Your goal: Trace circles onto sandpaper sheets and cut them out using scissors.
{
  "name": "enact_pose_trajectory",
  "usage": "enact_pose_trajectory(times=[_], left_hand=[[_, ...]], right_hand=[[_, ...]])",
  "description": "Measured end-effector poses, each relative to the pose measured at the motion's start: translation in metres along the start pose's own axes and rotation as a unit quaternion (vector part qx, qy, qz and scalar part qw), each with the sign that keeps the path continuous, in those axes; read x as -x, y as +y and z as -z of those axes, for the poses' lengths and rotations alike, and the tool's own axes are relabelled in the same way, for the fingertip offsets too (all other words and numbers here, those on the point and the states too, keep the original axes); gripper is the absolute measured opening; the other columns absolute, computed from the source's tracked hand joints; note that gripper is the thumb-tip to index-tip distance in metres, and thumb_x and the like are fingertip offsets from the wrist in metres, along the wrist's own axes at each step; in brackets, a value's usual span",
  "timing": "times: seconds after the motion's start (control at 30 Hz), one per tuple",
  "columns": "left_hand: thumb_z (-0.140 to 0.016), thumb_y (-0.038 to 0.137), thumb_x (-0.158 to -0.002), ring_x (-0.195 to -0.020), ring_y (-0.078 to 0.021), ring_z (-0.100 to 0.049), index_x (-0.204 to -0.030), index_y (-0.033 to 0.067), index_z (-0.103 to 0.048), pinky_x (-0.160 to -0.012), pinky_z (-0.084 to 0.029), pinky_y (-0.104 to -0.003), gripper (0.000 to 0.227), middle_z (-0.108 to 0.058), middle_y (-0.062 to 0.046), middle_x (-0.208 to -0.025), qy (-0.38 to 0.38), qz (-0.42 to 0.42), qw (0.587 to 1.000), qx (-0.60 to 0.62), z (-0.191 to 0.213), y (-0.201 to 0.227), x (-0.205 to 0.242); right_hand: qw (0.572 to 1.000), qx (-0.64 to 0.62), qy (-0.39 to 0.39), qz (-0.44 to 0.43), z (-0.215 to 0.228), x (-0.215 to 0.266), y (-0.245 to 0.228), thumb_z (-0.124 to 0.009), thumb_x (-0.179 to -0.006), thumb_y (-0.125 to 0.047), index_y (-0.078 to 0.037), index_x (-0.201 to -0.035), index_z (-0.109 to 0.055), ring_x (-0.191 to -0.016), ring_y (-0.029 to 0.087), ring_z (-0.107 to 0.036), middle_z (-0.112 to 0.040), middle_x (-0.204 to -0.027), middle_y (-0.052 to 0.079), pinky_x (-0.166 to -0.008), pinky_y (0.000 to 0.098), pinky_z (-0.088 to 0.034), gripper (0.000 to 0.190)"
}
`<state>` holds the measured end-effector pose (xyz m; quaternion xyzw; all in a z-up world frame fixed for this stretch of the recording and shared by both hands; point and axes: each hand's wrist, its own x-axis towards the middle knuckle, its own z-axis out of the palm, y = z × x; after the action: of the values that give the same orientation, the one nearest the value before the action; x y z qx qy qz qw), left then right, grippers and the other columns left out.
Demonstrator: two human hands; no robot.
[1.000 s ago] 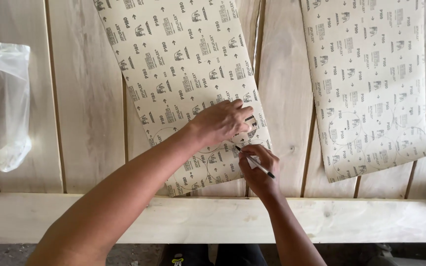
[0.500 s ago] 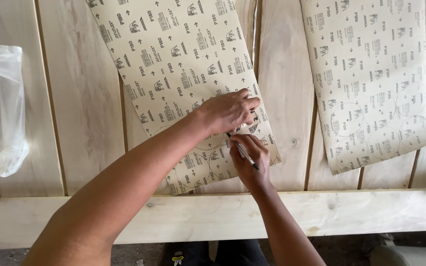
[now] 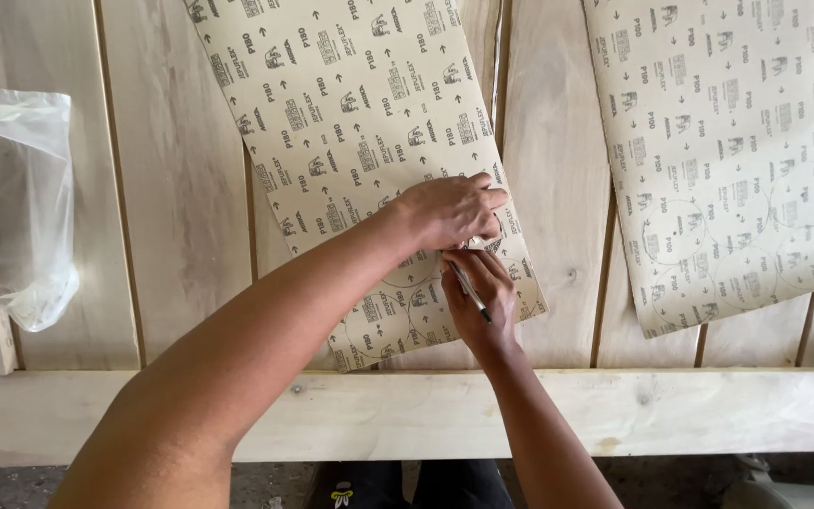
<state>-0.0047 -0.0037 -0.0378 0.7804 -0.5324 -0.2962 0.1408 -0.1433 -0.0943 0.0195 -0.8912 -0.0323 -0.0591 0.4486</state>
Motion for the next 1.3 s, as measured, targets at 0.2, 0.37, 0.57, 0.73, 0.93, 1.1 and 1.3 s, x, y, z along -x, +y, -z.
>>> enact_pose_trajectory(times=[0.2, 0.37, 0.57, 0.73, 0.93, 1.1, 1.3], left_hand=[[-0.050, 0.023, -0.104, -0.099, -0.0168, -0.053, -0.067, 0.0091, -0.057, -0.087, -0.059, -0.026, 0.040, -0.045, 0.001, -0.100, -0.004, -0.004, 1.000, -0.026, 0.017, 0.013, 0.007], [-0.054, 0.012, -0.099, -0.102, -0.0190, -0.055, -0.071, 0.0097, -0.055, -0.085, -0.061, -0.025, 0.028, -0.049, -0.002, -0.102, -0.017, 0.003, 0.998, -0.053, 0.029, 0.022, 0.015], [-0.054, 0.007, -0.097, -0.105, -0.0198, -0.059, -0.067, 0.0112, -0.056, -0.088, -0.061, -0.026, 0.030, -0.059, -0.004, -0.117, 0.047, -0.007, 0.997, -0.066, 0.014, 0.018, 0.014], [-0.047, 0.014, -0.112, -0.099, -0.0243, -0.061, -0.068, 0.0108, -0.060, -0.074, -0.062, -0.028, 0.046, -0.058, -0.014, -0.136, 0.097, 0.024, 0.994, 0.031, -0.008, 0.017, 0.005], [-0.061, 0.007, -0.097, -0.105, -0.0250, -0.061, -0.090, 0.0153, -0.071, -0.082, -0.062, -0.033, 0.015, -0.063, -0.010, -0.125, 0.092, -0.021, 0.992, -0.080, 0.013, 0.031, 0.021], [-0.066, 0.005, -0.086, -0.122, -0.0245, -0.054, -0.083, 0.0143, -0.072, -0.105, -0.053, -0.031, 0.012, -0.058, -0.005, -0.130, 0.056, -0.034, 0.997, -0.026, 0.024, 0.029, 0.025], [-0.062, 0.001, -0.090, -0.123, -0.0258, -0.054, -0.087, 0.0167, -0.074, -0.111, -0.048, -0.033, 0.020, -0.056, -0.007, -0.134, 0.032, -0.028, 0.999, 0.032, 0.026, 0.026, 0.025]], right_hand=[[0.994, 0.003, -0.013, -0.107, 0.021, 0.020, 0.000, -0.068, -0.082, 0.005, -0.003, -0.092, -0.070, -0.076, 0.025, -0.070, -0.073, -0.086, 0.010, -0.072, 0.0351, -0.056, 0.014], [0.993, 0.041, 0.030, -0.105, 0.034, 0.024, 0.014, -0.070, -0.082, 0.003, -0.004, -0.092, -0.072, -0.078, 0.023, -0.071, -0.073, -0.087, 0.010, -0.072, 0.0347, -0.057, 0.013], [0.990, 0.046, 0.047, -0.124, 0.033, 0.021, 0.018, -0.070, -0.083, 0.003, -0.003, -0.090, -0.071, -0.075, 0.020, -0.073, -0.073, -0.086, 0.009, -0.067, 0.0316, -0.059, 0.010], [0.995, 0.047, 0.023, -0.084, 0.025, 0.021, 0.011, -0.070, -0.080, 0.004, -0.002, -0.087, -0.070, -0.074, 0.023, -0.069, -0.072, -0.081, 0.009, -0.068, 0.0345, -0.055, 0.009], [0.993, 0.043, 0.030, -0.103, 0.022, 0.020, 0.014, -0.071, -0.081, 0.003, -0.003, -0.086, -0.070, -0.075, 0.022, -0.071, -0.073, -0.083, 0.009, -0.068, 0.0337, -0.057, 0.008], [0.996, 0.022, -0.012, -0.090, 0.007, 0.021, 0.021, -0.073, -0.085, 0.001, -0.002, -0.095, -0.074, -0.079, 0.020, -0.075, -0.076, -0.091, 0.011, -0.067, 0.0302, -0.062, 0.010], [0.989, 0.016, 0.008, -0.145, 0.026, 0.017, 0.019, -0.074, -0.084, -0.001, -0.004, -0.091, -0.074, -0.080, 0.020, -0.077, -0.076, -0.089, 0.010, -0.068, 0.0305, -0.061, 0.007]])
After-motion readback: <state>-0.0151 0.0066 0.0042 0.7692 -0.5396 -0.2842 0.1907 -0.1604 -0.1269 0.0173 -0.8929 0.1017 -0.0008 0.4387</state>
